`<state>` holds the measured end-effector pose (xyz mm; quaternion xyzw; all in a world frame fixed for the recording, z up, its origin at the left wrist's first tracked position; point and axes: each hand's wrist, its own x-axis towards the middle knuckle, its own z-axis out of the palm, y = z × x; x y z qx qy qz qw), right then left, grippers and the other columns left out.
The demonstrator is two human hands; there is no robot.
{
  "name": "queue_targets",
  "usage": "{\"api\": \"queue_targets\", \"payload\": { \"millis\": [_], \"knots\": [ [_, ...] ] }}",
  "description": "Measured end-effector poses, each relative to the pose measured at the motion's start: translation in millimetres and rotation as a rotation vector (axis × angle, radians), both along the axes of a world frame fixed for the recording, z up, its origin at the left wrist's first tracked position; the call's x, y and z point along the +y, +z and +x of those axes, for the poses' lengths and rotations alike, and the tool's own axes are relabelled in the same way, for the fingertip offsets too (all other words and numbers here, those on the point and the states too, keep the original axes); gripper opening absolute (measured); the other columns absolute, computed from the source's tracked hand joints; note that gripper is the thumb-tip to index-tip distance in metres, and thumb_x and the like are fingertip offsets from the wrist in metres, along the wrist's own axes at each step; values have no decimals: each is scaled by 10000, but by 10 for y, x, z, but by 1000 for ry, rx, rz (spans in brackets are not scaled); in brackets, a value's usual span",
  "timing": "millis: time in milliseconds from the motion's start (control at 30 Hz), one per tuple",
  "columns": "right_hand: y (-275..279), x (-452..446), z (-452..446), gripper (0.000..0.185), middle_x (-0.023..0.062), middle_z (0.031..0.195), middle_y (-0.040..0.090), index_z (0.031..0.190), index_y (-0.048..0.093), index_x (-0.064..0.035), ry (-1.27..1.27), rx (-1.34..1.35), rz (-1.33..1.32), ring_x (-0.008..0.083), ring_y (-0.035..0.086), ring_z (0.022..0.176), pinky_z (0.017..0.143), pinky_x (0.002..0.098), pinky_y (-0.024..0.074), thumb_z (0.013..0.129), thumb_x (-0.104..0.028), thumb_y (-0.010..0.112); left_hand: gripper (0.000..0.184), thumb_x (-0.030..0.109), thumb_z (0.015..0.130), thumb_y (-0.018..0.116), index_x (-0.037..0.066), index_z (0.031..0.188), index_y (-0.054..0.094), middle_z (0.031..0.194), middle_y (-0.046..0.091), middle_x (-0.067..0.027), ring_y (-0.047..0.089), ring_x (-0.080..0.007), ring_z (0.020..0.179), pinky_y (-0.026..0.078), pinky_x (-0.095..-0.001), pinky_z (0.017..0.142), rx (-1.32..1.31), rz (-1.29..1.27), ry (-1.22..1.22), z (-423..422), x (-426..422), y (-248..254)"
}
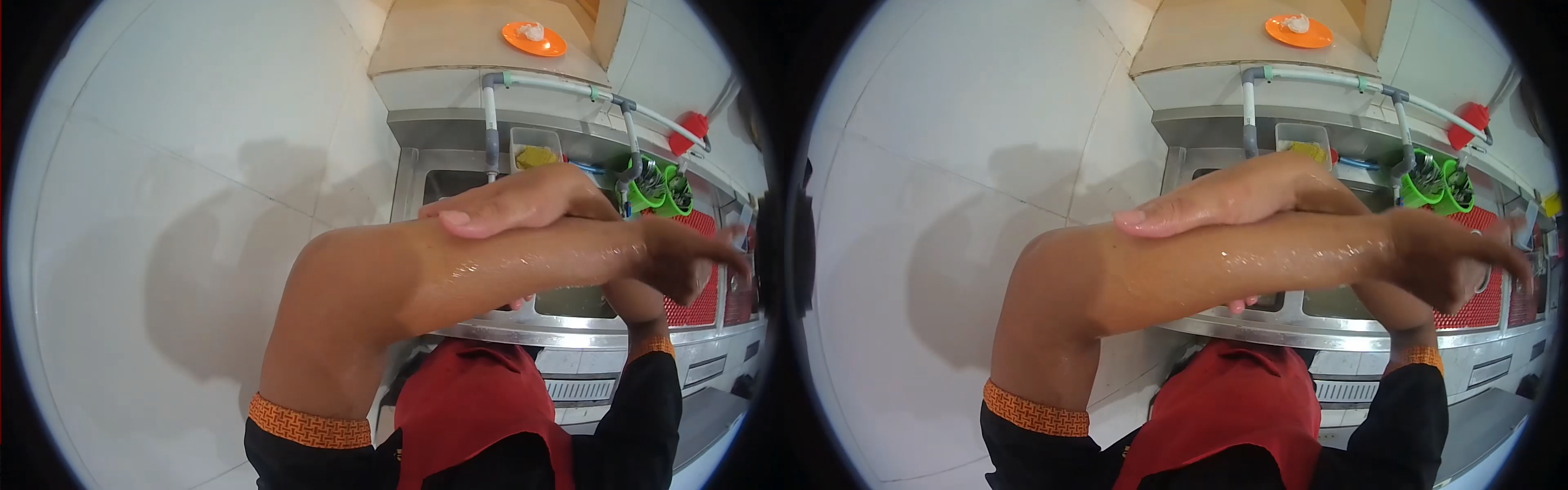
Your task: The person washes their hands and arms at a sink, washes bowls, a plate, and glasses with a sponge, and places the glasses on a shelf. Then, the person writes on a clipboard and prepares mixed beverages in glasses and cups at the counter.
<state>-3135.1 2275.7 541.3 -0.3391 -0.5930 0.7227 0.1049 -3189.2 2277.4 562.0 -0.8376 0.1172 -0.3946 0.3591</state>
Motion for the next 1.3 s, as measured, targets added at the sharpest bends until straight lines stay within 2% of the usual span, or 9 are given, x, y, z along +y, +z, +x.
{"api": "queue_targets", "payload": {
  "millis": [733, 900, 1000, 1067, 1100, 1167, 1200, 1233, 1300],
  "knots": [
    [-240, -317, -147, 390, 195, 1076, 597, 1099, 564, -42, 148, -723, 781, 340, 588, 930, 775, 457, 468, 789, -276, 524, 56, 154, 779, 618, 103, 763, 636, 708, 583, -62, 583, -260, 1106, 229, -526, 1083, 11, -237, -257, 242, -310, -245],
    [-1010, -442, 12, 318, 186, 1033, 623, 1047, 614, -46, -234, -727, 972, 318, 609, 890, 748, 425, 488, 780, -208, 557, 47, 142, 783, 632, 99, 765, 629, 684, 565, -60, 584, -248, 1105, 247, -532, 1072, 81, -455, -400, 676, -352, -626],
    [-1771, -871, 946, 278, 181, 1008, 639, 1016, 644, -48, -797, -925, 896, 305, 622, 867, 732, 406, 501, 774, -168, 576, 51, 96, 767, 659, 82, 810, 637, 704, 585, -71, 591, -276, 1086, 271, -541, 1053, 142, -1096, -372, 565, -48, -1290],
    [-2313, -1533, 2034, 269, 181, 1033, 641, 1021, 661, -59, -1274, -1034, 423, 337, 619, 930, 763, 440, 501, 778, -114, 560, 34, 31, 788, 628, 55, 811, 624, 717, 581, -18, 589, -187, 881, 383, -358, 859, -73, -1931, 104, -26, 51, -2088],
    [-3465, -2118, 3002, 291, 173, 1017, 647, 1039, 638, -25, -1573, -1257, 845, 347, 631, 877, 759, 439, 494, 782, -138, 559, 58, -10, 795, 601, 47, 781, 605, 709, 552, 10, 566, -126, 712, 444, -238, 679, -194, -2254, 378, -489, 83, -2491],
    [-3314, -2836, 4056, 317, 179, 977, 615, 1058, 566, 9, -1911, -1365, 654, 318, 613, 838, 714, 425, 478, 831, -213, 559, 238, 231, 847, 534, 52, 695, 574, 675, 526, -16, 494, -127, 605, 384, -247, 526, -84, -2580, 98, -1839, -51, -3465],
    [-3088, -2980, 4371, 287, 163, 877, 608, 986, 563, 10, -2321, -1164, 228, 283, 601, 794, 631, 390, 485, 845, -241, 555, 526, 550, 862, 453, 58, 883, 639, 783, 621, -88, 561, -190, 580, 442, -275, 519, 390, -2174, 888, -2382, -198, -3694],
    [-2833, -3116, 4669, 284, 146, 778, 601, 913, 560, 10, -2640, -937, -125, 248, 588, 750, 548, 354, 493, 858, -269, 550, 639, 647, 838, 404, 74, 1032, 608, 871, 638, -135, 594, -233, 576, 477, -296, 537, 445, -2539, 1231, -2476, -441, -3438],
    [-3631, -3575, 5560, 374, 103, 663, 541, 812, 536, 1, -2137, -712, -480, 228, 556, 693, 502, 365, 435, 834, -372, 548, 867, 775, 803, 307, 67, 1265, 497, 1012, 645, -203, 641, -295, 573, 530, -321, 589, 455, -2838, 1532, -2244, -833, -2881]
  ]
}}
